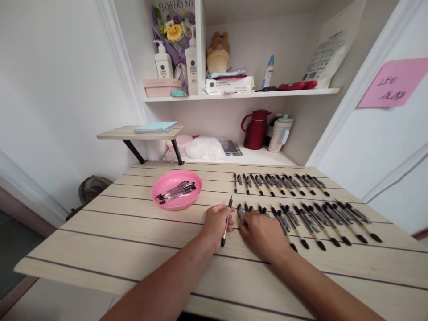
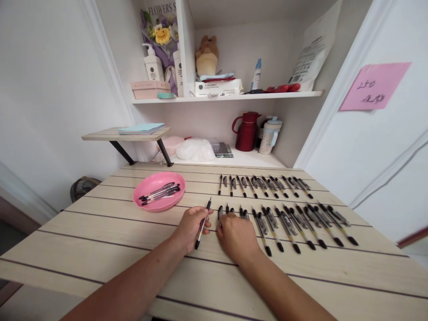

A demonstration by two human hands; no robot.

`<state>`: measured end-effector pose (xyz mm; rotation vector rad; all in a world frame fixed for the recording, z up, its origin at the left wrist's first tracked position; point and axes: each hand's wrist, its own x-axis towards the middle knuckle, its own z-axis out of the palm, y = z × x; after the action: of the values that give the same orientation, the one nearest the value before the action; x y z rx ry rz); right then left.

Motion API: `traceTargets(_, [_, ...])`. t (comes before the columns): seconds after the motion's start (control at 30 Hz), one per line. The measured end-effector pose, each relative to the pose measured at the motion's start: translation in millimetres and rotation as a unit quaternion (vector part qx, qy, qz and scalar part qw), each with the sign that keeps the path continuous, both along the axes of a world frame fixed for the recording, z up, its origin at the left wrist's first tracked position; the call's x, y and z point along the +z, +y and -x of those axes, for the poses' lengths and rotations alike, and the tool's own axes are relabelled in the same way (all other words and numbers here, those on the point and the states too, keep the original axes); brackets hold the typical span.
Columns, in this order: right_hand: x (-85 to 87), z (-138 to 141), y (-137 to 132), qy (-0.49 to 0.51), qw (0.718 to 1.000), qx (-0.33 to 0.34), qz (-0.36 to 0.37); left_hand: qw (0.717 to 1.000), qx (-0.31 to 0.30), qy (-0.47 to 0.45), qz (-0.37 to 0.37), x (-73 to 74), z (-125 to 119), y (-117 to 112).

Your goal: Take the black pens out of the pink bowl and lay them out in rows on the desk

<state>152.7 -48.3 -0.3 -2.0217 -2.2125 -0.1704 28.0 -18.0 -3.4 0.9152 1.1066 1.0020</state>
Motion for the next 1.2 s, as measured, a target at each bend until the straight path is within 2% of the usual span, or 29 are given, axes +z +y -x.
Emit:
traceTargets(0.13, [-1.5,-2,0,-0.006,1.0,0.004,-0.008,1.0,-0.009,0.018,-0.015,-4.4,-1,1])
traceTargets(0.33, [-0.3,-4,1,0.0,1.0,0.004,-0.013,0.984,-0.014,0.128,-0.122,-16.7,2,9])
traceTargets(0.43, [4.4,-15,-1,0.012,0.999,-0.013,-0.027,0.963,-0.014,0.21,-0.17,-19.1,6,13])
traceTargets(0.6, [11.0,-51,-3,0.04,0.996,-0.077,-0.035,0.909,-0.021,0.322,-0.263,-18.2,6,19])
traceTargets(0.73, [11.7,-69,-1,0.059,0.993,-0.105,-0.022,0.898,-0.014,0.351,-0.265,-16.4,-2,23])
traceTargets(0.87, [7.8,-62,0,0.067,0.993,-0.092,-0.007,0.888,-0.02,0.38,-0.258,-17.0,-9,25])
traceTargets(1.07, [-2.6,-40,-5,0.041,0.998,-0.055,-0.001,0.823,-0.033,0.472,-0.315,-18.2,-8,24])
traceTargets(1.2, [-7.7,-35,-8,0.021,0.998,-0.055,-0.01,0.807,-0.044,0.49,-0.326,-17.4,-6,22])
